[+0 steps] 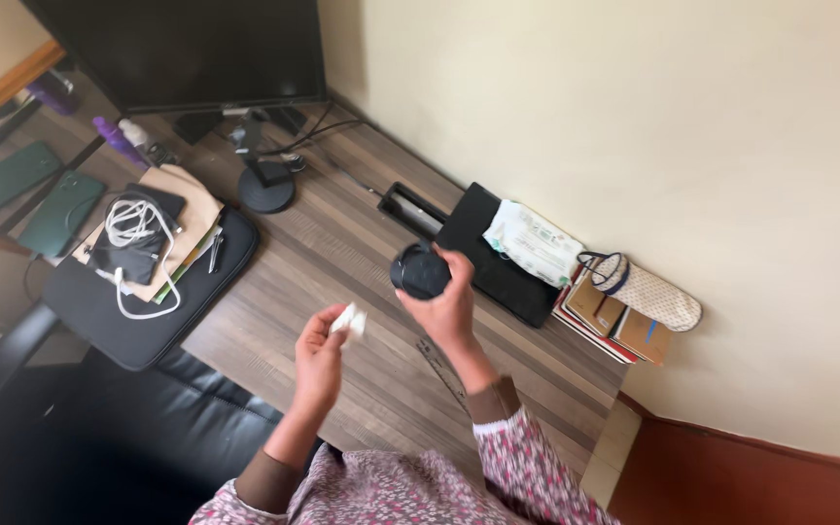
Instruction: The person cleans a wooden desk surface and various items on it using a wet wipe. They wipe the desk, a laptop, a camera tripod, and a spoon. The person moves items like a laptop and a bag to clean underneath them and then places them back.
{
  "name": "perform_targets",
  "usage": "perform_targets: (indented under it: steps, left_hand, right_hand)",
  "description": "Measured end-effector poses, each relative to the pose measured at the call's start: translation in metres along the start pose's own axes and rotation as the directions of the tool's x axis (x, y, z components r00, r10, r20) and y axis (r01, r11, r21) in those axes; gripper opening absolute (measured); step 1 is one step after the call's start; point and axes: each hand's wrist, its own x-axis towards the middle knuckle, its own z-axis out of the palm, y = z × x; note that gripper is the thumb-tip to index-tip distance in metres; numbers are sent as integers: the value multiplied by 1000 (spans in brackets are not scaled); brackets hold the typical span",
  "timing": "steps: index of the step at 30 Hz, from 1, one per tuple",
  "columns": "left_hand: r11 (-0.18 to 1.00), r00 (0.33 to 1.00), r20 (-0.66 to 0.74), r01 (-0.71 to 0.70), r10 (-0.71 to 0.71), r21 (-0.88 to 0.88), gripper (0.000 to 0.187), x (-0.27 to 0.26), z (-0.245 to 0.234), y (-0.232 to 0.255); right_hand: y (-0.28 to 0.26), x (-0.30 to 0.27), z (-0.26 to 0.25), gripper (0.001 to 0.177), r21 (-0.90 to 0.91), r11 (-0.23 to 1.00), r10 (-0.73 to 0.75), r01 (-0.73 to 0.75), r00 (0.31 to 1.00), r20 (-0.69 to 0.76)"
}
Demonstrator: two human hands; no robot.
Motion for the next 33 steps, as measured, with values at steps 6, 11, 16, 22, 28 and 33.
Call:
perform_targets:
  steps: [6,11,16,22,28,33]
  left_hand:
    - [529,688,340,-717,641,454,29,-36,117,116]
    - [204,416,685,-906,598,372,49,-71,147,118]
    - [159,324,737,-944,593,288,47,-56,126,110]
    - [206,304,722,-953,621,224,37,-68,144,115]
    - [188,179,812,-978,556,87,37,-64,118,124]
    - [181,317,637,-946,703,271,35,-50,104,135]
  right_hand:
    - [-45,-27,-47,96,-46,996,-76,74,996,-42]
    - [-52,-45,-73,74,-101,995,2,-15,992,-125]
    - [-71,-42,-94,87,-85,996,-30,16,984,-175]
    - [-78,-43,-98,82,-131,990,-78,57,983,-164]
    - [-84,-44,-102,88,-128,987,-119,98,978,-173]
    - [-96,-31,-100,93,-110,991,-95,77,981,-170]
